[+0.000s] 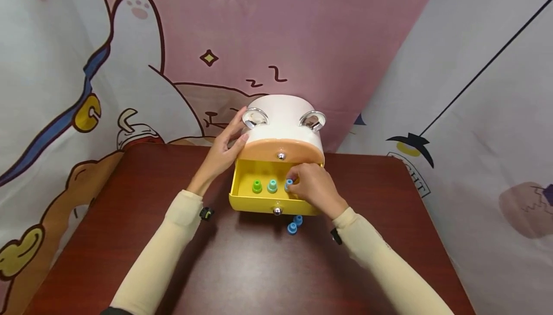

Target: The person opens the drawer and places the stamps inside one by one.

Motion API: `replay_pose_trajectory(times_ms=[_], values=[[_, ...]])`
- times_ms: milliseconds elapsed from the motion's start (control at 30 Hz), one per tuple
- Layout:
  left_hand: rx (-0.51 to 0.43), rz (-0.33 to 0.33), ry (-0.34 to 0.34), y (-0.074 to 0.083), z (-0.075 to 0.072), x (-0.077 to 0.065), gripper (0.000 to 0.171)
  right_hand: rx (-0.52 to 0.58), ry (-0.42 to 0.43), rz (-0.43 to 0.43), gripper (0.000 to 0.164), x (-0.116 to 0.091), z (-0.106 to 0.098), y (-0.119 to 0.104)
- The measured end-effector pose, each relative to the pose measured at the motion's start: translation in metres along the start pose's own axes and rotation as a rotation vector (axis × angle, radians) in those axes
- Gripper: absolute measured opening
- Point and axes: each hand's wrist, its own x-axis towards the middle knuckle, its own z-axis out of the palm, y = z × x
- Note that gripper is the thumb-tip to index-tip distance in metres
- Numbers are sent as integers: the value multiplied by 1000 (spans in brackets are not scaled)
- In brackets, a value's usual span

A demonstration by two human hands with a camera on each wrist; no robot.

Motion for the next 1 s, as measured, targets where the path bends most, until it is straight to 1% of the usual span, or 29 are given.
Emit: replay_pose_trajectory(times_ms=[133,233,333,400,533,667,800,1000], values=[[3,2,-1,0,-2,-1,67,-11,-32,14,7,3,0,-3],[3,10,-5,-1,-2,-1,67,-15,-39,20,8,2,-1,-2],[6,13,-5,-1,-1,0,67,1,-31,14,13,-1,-3,-2],[10,11,-5,-1,-1,0,67,21,-12,13,18,-5,-5,-3],[15,-10,-3,1,-3,0,67,78,80,19,24,-17,-7,-7],[9,-24,-2,3,-3,-1,67,141,211,27,23,-33,-9,-11],[2,-33,-1,3,-3,-1,67,203,320,52,22,-52,-10,-17],[-10,-55,-3,3,-1,0,69,291,469,74,23,-80,-3,-28]])
